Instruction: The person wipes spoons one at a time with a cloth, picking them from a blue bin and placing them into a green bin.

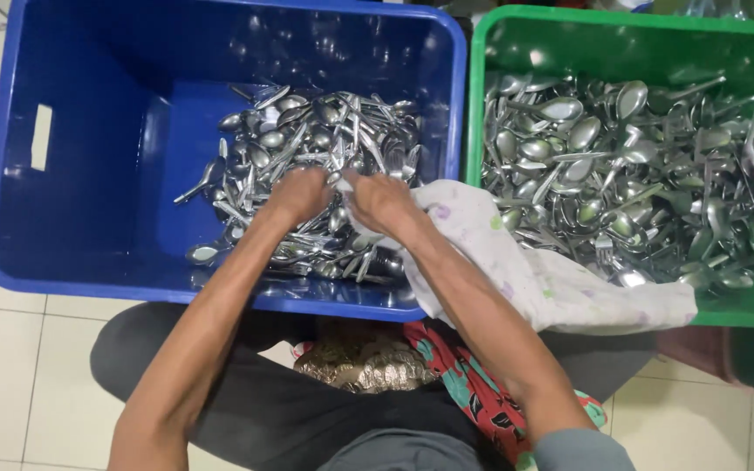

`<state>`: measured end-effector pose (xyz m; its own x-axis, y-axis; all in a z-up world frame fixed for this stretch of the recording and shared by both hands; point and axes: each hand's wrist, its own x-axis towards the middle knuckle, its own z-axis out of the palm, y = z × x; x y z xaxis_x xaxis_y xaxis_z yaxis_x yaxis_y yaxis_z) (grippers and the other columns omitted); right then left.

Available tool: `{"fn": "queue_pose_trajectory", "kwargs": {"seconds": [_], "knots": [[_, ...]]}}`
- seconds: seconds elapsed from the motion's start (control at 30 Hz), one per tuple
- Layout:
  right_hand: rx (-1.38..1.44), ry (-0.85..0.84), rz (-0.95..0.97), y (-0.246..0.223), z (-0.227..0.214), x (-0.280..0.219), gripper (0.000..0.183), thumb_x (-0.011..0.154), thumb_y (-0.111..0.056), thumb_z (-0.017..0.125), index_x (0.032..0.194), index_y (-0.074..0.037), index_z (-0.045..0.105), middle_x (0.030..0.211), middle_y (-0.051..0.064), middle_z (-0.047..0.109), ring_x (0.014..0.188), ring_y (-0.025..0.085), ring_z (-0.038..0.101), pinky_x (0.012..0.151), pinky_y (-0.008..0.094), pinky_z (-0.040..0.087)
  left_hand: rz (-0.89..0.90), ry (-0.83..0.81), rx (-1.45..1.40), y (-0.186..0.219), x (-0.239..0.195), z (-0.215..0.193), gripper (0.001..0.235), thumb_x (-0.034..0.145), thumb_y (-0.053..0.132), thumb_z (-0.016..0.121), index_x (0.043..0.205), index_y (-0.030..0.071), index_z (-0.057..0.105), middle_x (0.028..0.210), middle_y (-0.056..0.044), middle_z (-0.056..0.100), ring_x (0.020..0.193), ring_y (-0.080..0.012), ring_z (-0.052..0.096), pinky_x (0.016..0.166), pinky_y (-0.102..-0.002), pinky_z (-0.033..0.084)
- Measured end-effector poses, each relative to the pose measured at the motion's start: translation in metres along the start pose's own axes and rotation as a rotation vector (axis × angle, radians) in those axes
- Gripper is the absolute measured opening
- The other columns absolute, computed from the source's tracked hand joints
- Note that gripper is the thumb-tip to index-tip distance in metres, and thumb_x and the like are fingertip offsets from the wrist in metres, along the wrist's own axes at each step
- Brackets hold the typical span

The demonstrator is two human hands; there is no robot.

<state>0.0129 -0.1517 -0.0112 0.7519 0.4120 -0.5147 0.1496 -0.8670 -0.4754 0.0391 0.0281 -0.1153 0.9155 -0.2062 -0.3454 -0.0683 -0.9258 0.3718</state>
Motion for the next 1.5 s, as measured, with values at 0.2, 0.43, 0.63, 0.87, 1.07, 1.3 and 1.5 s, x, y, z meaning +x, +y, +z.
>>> {"fn": "queue_pose_trajectory", "kwargs": {"seconds": [0.2, 0.43, 0.63, 0.87, 1.07, 1.3, 1.5], "knots": [[0.111, 0.106, -0.068, 0.016, 0.007, 0.014, 0.073, 0.091, -0.033, 0.054, 0.147, 0.006, 0.028, 0.125, 0.032, 0.062, 0.117, 0.05, 0.063, 0.096, 0.064, 0.05, -0.046, -0.291, 0.261, -0.066, 0.033, 0.103, 0.024, 0.081, 0.024, 0.072, 0.094, 0.005, 0.079, 0.092, -0.02, 0.077, 0.099, -0.0371, 0.075, 0.08, -0.055, 0.06], [0.217, 0.249, -0.117, 0.029, 0.007, 0.026, 0.042, 0.086, -0.014, 0.058, 0.125, 0.002, 0.054, 0.108, 0.029, 0.068, 0.108, 0.051, 0.067, 0.088, 0.061, 0.054, 0.098, -0.27, 0.203, -0.033, -0.012, 0.025, 0.029, 0.09, 0.019, 0.059, 0.104, -0.002, 0.074, 0.103, -0.027, 0.075, 0.104, -0.0437, 0.072, 0.09, -0.056, 0.058], [0.48, 0.486, -0.156, 0.038, 0.021, 0.052, 0.023, 0.089, -0.014, 0.06, 0.11, -0.011, 0.07, 0.097, 0.022, 0.074, 0.1, 0.047, 0.07, 0.081, 0.056, 0.057, 0.077, -0.097, 0.049, -0.036, -0.061, -0.044, 0.028, 0.091, 0.017, 0.057, 0.115, 0.003, 0.054, 0.106, -0.026, 0.07, 0.103, -0.0464, 0.069, 0.088, -0.059, 0.056], [0.588, 0.613, -0.083, 0.031, 0.008, 0.034, 0.029, 0.083, -0.028, 0.068, 0.093, 0.0, 0.068, 0.082, 0.027, 0.07, 0.085, 0.048, 0.069, 0.071, 0.056, 0.048, -0.04, -0.037, 0.668, -0.105, -0.064, 0.053, 0.019, 0.087, 0.015, 0.057, 0.08, 0.009, 0.073, 0.072, -0.005, 0.071, 0.075, -0.0294, 0.076, 0.058, -0.046, 0.06], [0.867, 0.621, -0.125, 0.006, -0.015, 0.005, 0.033, 0.083, -0.025, 0.075, 0.106, -0.001, 0.069, 0.091, 0.025, 0.07, 0.09, 0.035, 0.068, 0.081, 0.049, 0.052, 0.033, 0.358, 0.631, -0.055, -0.083, -0.027, 0.026, 0.093, 0.014, 0.044, 0.081, 0.012, 0.067, 0.062, -0.01, 0.07, 0.063, -0.0298, 0.074, 0.059, -0.047, 0.056], [0.958, 0.69, -0.097, 0.025, -0.014, 0.021, 0.041, 0.097, -0.039, 0.069, 0.115, -0.003, 0.063, 0.107, 0.022, 0.068, 0.103, 0.028, 0.062, 0.095, 0.047, 0.046, -0.119, 0.331, -0.451, 0.029, -0.11, -0.136, 0.033, 0.104, 0.022, 0.046, 0.114, 0.0, 0.068, 0.095, -0.034, 0.071, 0.103, -0.0551, 0.065, 0.084, -0.065, 0.048], [0.549, 0.925, -0.328, 0.04, -0.036, 0.046, 0.02, 0.106, -0.022, 0.057, 0.112, -0.004, 0.066, 0.097, 0.02, 0.066, 0.097, 0.037, 0.066, 0.09, 0.046, 0.05, 0.036, 0.464, -0.617, 0.03, -0.097, -0.113, 0.03, 0.104, 0.017, 0.043, 0.105, 0.001, 0.068, 0.088, -0.032, 0.07, 0.09, -0.054, 0.067, 0.08, -0.057, 0.051]]}}
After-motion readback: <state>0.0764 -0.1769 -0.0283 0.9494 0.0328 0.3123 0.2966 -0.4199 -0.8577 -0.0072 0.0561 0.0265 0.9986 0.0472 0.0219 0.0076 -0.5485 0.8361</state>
